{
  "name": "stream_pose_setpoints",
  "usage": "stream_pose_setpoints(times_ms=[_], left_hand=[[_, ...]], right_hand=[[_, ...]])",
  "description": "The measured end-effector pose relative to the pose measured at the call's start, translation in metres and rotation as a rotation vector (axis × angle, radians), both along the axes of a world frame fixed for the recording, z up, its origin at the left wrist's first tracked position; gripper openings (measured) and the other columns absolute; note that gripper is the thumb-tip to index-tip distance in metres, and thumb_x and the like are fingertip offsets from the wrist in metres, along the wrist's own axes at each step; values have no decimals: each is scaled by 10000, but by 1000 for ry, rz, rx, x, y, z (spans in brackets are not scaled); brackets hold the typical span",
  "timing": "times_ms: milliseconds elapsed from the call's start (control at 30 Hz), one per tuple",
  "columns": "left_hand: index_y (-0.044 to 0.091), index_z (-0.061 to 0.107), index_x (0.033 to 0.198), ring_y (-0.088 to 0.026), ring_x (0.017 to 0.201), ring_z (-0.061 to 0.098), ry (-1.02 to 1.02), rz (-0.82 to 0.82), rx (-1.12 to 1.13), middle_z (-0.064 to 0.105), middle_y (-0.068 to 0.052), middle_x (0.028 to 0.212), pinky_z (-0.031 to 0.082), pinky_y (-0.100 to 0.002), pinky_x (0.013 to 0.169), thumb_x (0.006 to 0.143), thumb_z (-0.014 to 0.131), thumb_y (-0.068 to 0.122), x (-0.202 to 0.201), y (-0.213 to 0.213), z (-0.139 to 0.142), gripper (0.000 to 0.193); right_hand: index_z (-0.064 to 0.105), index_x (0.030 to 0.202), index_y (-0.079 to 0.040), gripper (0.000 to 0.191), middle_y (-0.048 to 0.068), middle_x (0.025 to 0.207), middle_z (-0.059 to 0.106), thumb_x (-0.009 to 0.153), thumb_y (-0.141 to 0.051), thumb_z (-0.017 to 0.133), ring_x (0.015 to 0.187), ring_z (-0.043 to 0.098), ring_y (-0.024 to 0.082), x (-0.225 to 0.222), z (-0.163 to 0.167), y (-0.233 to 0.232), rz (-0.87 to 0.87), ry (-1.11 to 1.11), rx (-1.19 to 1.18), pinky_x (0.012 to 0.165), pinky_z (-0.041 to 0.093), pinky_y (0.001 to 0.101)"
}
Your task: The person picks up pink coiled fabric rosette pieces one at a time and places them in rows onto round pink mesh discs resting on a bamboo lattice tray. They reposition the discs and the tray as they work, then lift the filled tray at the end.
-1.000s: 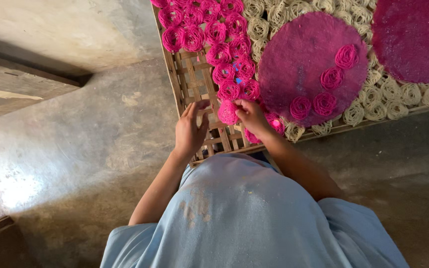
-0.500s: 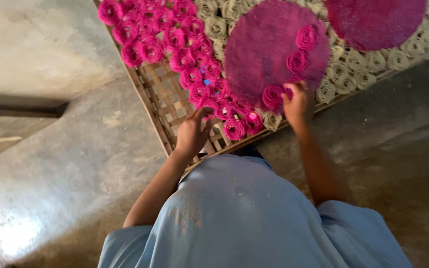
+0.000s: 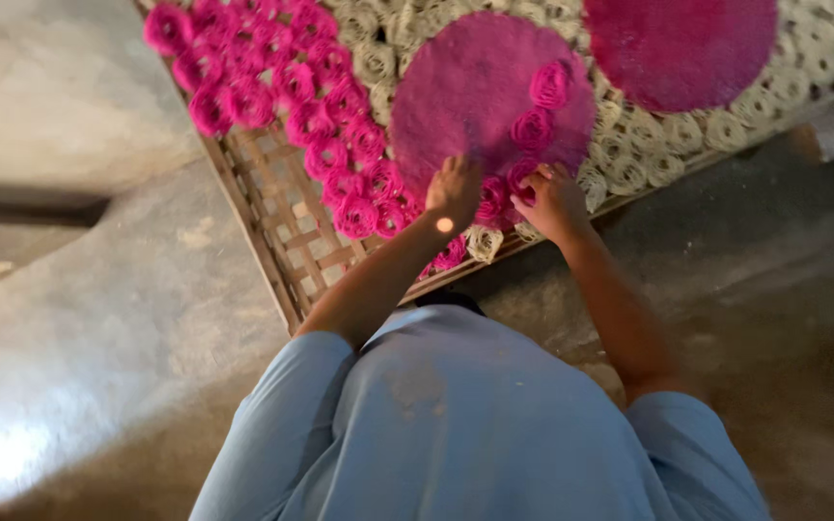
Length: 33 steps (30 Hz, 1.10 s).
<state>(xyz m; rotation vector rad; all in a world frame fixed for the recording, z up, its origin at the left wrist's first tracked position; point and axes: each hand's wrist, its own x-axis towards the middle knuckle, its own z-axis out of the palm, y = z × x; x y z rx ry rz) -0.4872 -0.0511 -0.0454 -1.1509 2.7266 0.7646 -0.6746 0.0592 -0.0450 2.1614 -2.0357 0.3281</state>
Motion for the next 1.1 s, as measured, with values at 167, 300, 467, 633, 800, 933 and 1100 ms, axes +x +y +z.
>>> stream_pose_setpoints(times_ms=[167, 300, 467, 633, 800, 933, 1100], left_hand=[[75, 602, 1322, -313, 1234, 580, 107, 128, 29, 607, -140, 1283, 551, -431, 978, 1031, 532, 85, -12, 13, -9, 299], [115, 678, 1121, -290, 1145, 646, 145, 192, -99, 673, -117, 1173, 542, -421, 988, 885, 644, 169, -7, 16, -14, 245], [107, 662, 1053, -364, 893, 703, 569, 217, -80, 712, -160, 988, 556, -495, 739, 786, 693, 241, 29, 60, 4, 300], [58, 661, 1091, -296, 776, 699, 726, 437, 361, 699, -158, 863, 543, -411, 714, 876, 769, 241, 110, 123, 27, 302], [32, 678, 1160, -111, 840, 712, 854, 777, 540, 745, -69, 934, 574, -292, 766, 965, 667, 155, 223, 157, 28, 231], [3, 645, 1181, -87, 897, 688, 971, 983, 383, 725, -69, 976, 569, -263, 802, 975, 680, 114, 284, 170, 16, 238], [-1, 653, 1173, -101, 854, 690, 885, 1022, 323, 733, -66, 947, 564, -272, 775, 977, 668, 90, 322, 168, 18, 216]], right_hand=[[738, 1111, -72, 269, 178, 1236, 690, 875, -199, 764, 1090, 655, 359, 3, -4, -5, 6, 21, 104, 897, 572, 482], [742, 1126, -102, 200, 145, 1069, 760, 949, -191, 715, 976, 725, 286, -28, -17, -18, -346, -473, 353, 873, 569, 427], [654, 1093, -64, 165, 97, 1086, 720, 929, -60, 675, 979, 731, 228, -104, -9, -25, -465, -2027, 99, 850, 621, 400], [675, 1040, -36, 120, 125, 1050, 727, 924, -61, 660, 984, 733, 236, -72, 0, -32, -301, -1872, 152, 918, 627, 400], [687, 1179, -14, 257, 47, 1042, 723, 940, -100, 725, 924, 681, 128, 72, -20, -39, 86, -1515, 443, 854, 561, 284], [679, 1192, -13, 261, 31, 1052, 722, 944, -91, 706, 952, 675, 118, 174, -37, -36, 259, -1515, 608, 863, 551, 273], [666, 1209, -41, 283, 111, 1039, 750, 934, -98, 695, 942, 741, 218, 234, -36, -35, 214, -1019, 463, 801, 573, 317]])
